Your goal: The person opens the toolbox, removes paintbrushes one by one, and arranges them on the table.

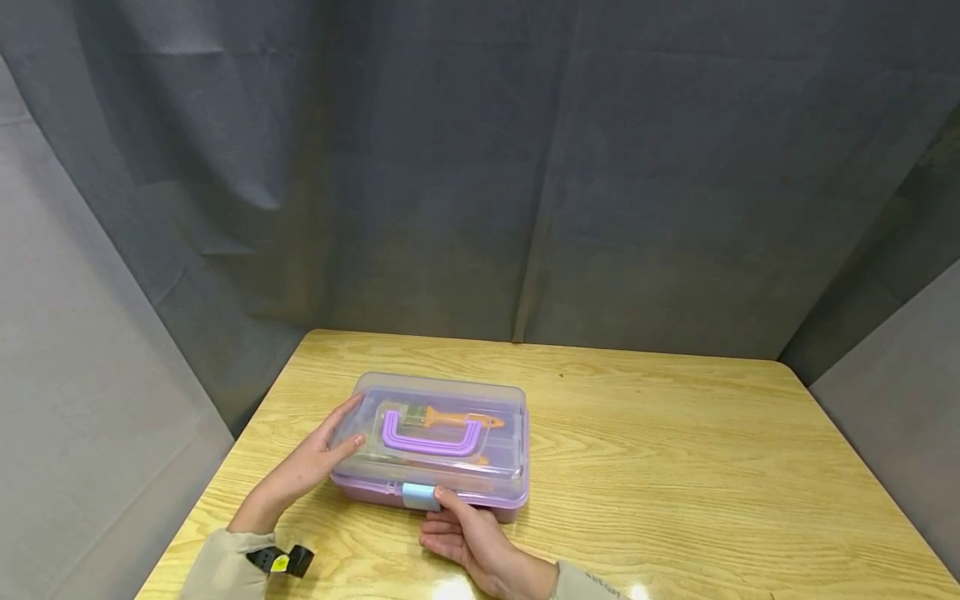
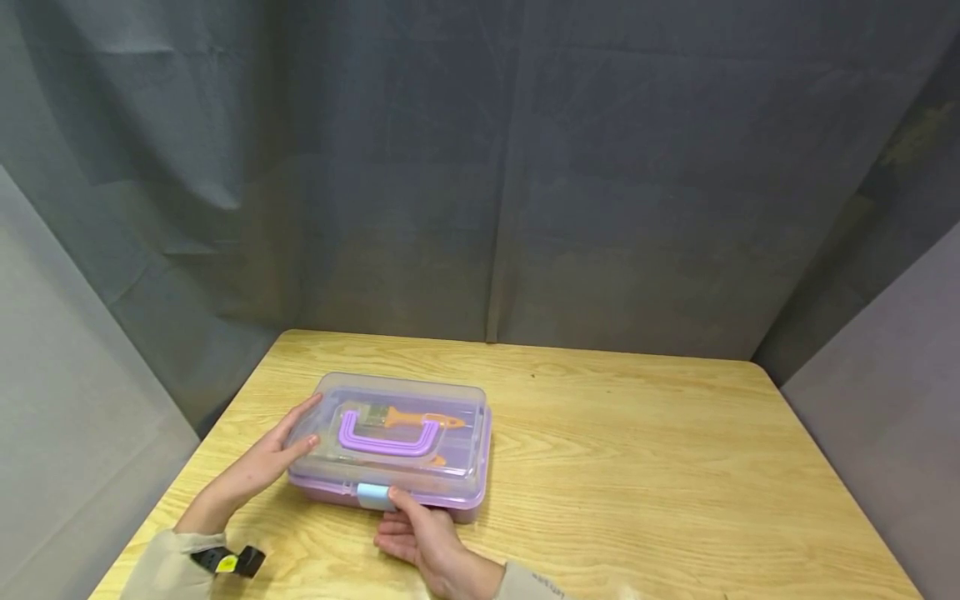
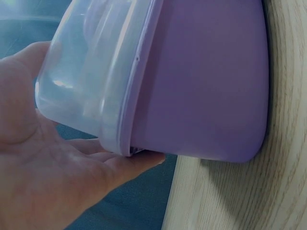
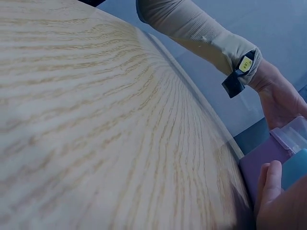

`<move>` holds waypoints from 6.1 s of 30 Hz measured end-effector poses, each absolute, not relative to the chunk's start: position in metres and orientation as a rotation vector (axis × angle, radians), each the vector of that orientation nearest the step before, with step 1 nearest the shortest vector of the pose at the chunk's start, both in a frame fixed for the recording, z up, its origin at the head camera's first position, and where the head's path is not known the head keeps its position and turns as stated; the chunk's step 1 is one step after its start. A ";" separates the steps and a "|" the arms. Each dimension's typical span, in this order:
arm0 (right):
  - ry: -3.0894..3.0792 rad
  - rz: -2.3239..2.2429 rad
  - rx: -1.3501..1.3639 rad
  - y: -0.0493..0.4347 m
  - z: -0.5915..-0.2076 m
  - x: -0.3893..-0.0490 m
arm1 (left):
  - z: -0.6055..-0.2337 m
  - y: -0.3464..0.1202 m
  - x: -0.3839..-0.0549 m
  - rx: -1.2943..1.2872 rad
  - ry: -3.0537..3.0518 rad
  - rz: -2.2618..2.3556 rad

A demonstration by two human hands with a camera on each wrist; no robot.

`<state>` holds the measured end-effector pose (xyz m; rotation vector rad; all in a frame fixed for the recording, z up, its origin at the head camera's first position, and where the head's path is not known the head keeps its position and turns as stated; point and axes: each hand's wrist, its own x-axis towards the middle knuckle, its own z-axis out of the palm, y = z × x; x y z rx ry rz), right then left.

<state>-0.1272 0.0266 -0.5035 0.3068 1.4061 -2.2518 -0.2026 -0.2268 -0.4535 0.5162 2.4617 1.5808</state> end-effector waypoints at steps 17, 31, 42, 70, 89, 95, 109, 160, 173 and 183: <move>1.384 -2.252 0.252 0.032 -0.501 -0.124 | -0.452 -0.227 -0.202 0.521 2.463 1.581; 1.425 -2.165 0.135 0.040 -0.504 -0.125 | -0.454 -0.227 -0.202 0.507 2.469 1.568; 1.767 -1.941 -0.199 0.065 -0.489 -0.113 | -0.453 -0.228 -0.204 0.520 2.471 1.572; 2.971 -1.181 -0.833 0.151 -0.477 -0.156 | -0.466 -0.234 -0.211 0.456 2.335 1.749; 3.040 -1.100 -1.006 0.148 -0.471 -0.160 | -0.463 -0.230 -0.204 0.477 2.501 1.686; 3.061 -1.121 -1.149 0.151 -0.462 -0.164 | -0.451 -0.227 -0.203 0.469 2.585 1.629; 3.138 -0.686 -1.584 0.161 -0.425 -0.181 | -0.459 -0.235 -0.206 0.498 2.420 1.751; 2.268 -1.997 -0.483 0.150 -0.445 -0.312 | -0.479 -0.228 -0.195 0.508 2.380 1.592; 2.360 -1.820 -0.488 0.153 -0.492 -0.300 | -0.482 -0.227 -0.200 0.549 2.333 1.619; 2.420 -1.725 -0.358 0.157 -0.500 -0.301 | -0.481 -0.222 -0.200 0.642 2.332 1.654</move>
